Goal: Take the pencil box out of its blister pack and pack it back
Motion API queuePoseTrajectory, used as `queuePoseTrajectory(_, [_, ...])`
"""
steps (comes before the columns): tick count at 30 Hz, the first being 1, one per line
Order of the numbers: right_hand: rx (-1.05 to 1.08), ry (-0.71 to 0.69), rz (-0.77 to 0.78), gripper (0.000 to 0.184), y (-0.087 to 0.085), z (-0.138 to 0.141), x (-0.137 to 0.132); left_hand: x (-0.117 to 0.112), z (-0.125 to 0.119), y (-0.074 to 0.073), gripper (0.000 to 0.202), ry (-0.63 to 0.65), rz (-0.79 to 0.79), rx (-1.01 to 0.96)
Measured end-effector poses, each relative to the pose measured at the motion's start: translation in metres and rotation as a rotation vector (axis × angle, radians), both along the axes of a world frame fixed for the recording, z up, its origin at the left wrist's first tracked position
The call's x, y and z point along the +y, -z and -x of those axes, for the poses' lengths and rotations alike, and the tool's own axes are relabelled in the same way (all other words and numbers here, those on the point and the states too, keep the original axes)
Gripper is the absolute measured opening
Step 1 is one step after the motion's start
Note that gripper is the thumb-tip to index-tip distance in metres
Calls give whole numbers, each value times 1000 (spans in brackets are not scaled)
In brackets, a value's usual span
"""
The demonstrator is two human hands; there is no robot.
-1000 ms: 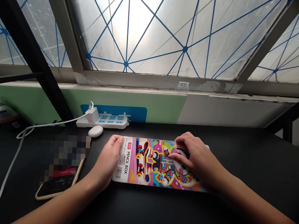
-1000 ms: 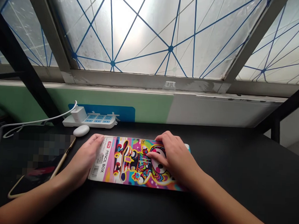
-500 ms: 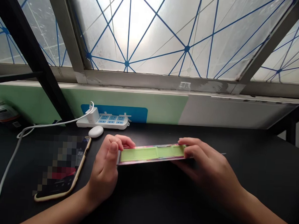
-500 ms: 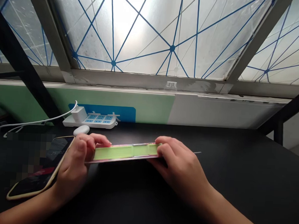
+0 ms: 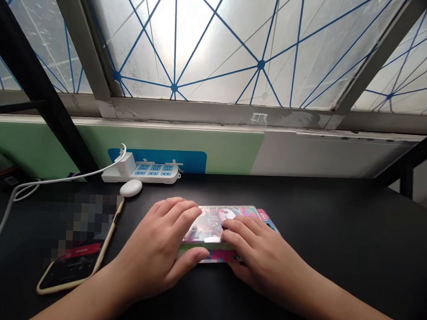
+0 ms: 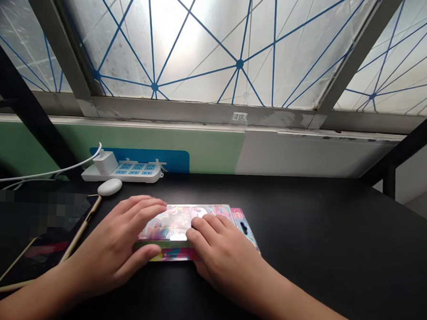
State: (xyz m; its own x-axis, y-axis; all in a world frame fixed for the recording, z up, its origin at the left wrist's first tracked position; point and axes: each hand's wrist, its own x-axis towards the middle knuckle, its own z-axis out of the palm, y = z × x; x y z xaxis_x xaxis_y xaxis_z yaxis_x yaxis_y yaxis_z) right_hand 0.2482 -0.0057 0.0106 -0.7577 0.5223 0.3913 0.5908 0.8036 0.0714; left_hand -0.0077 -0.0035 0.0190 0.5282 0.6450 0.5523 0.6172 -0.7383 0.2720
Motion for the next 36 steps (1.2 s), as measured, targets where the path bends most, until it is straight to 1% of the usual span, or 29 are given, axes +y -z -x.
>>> queuePoseTrajectory(2, [8,-5,18,29,-1,1,0,5,-1,10,55,-102,54,155])
queuePoseTrajectory(4, [24,-6,51,30,-2,0,1,9,-1,20,60,-164,116,230])
queuePoseTrajectory(6, [46,-7,116,29,-3,-2,2,11,-1,28,59,-178,146,263])
queuePoseTrajectory(8, [76,1,193,28,-3,-4,4,12,-1,32,59,-182,141,284])
queuePoseTrajectory(11, [123,53,237,32,0,-10,10,11,-2,30,59,-195,131,322])
queuePoseTrajectory(15, [131,206,257,49,1,-26,25,11,-4,24,61,-197,143,349])
queuePoseTrajectory(18, [113,311,320,56,-2,-39,38,10,-4,20,63,-189,141,334])
queuePoseTrajectory(20, [99,341,364,58,-6,-45,43,8,-4,18,62,-181,106,323])
queuePoseTrajectory(23, [83,325,407,53,-11,-45,44,6,-2,16,61,-159,5,323])
queuePoseTrajectory(27, [128,298,403,48,-16,-38,38,5,1,15,68,-129,-82,354])
queuePoseTrajectory(32, [224,305,469,46,-16,-35,37,8,1,11,64,-105,-97,393])
queuePoseTrajectory(36, [277,283,553,45,-10,-37,42,10,2,8,57,-65,-61,396])
